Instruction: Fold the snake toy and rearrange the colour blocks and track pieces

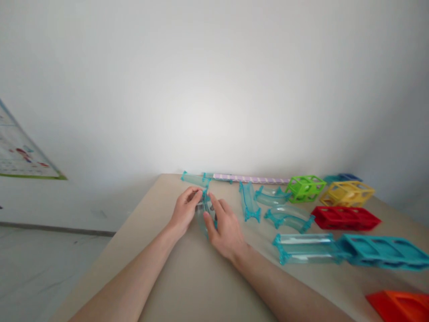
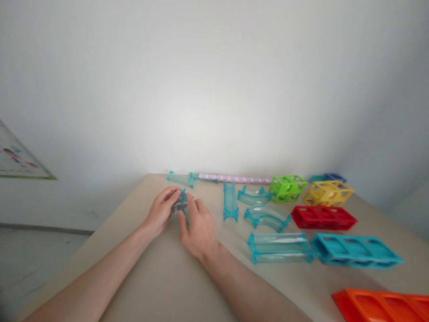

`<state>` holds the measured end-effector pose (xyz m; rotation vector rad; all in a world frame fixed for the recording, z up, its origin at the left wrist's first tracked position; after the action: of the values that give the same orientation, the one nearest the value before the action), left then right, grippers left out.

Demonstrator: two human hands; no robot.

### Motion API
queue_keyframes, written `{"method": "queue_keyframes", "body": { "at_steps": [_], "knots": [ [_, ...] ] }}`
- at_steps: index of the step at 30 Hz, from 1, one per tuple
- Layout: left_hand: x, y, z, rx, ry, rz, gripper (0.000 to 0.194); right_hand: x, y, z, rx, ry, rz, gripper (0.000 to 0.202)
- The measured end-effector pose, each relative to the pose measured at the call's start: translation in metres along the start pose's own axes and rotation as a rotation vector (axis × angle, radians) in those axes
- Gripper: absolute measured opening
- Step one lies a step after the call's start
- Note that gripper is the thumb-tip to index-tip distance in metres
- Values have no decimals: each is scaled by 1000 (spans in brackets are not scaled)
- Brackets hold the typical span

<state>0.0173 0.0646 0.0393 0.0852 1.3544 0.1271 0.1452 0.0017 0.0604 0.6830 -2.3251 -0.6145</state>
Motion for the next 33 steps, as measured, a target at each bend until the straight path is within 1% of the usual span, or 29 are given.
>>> {"method": "queue_keyframes", "body": {
  "at_steps": [3, 5, 7, 10, 13, 16, 20, 21, 23, 26, 29, 33],
  "knots": [
    [6, -1, -1, 33, -47, -108, 20, 14, -5, -5, 99, -180, 23, 42],
    [11, -2, -2, 53, -50, -189, 24, 22, -12, -8, 176, -295, 48, 38],
    [16, -2, -1, 85, -12, -238, 28, 28, -22, -11, 234, -373, 72, 34],
    [21, -1, 0, 121, 60, -251, 32, 33, -41, -17, 271, -424, 39, 38],
    [22, 1, 1, 119, 90, -225, 33, 33, -64, -26, 298, -386, -26, 39],
    [22, 1, 2, 126, 92, -207, 32, 30, -91, -45, 257, -312, -76, 34],
    [20, 0, 3, 152, 114, -196, 31, 29, -126, -86, 160, -289, -226, 29],
    [20, 0, 3, 155, 122, -193, 31, 27, -134, -97, 146, -285, -250, 29],
    [20, 0, 3, 160, 131, -181, 31, 18, -147, -118, 125, -306, -250, 31],
    [21, 1, 4, 171, 123, -169, 29, 0, -165, -143, 111, -411, -246, 43],
    [21, 1, 4, 171, 120, -170, 29, -20, -181, -154, 156, -500, -235, 51],
    [23, 1, 3, 172, 126, -162, 27, -39, -194, -157, 163, -552, -205, 51]
  ]
}}
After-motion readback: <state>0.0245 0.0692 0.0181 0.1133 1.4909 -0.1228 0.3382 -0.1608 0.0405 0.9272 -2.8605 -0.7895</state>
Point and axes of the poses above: each hand's wrist, its own y-axis towards the middle knuckle, its own z-axis out of the palm, x = y × z, the point moved 6 cm from there along y, towards the middle knuckle, and after that the axes turned 6 degrees about -z, right-handed, at the moved point
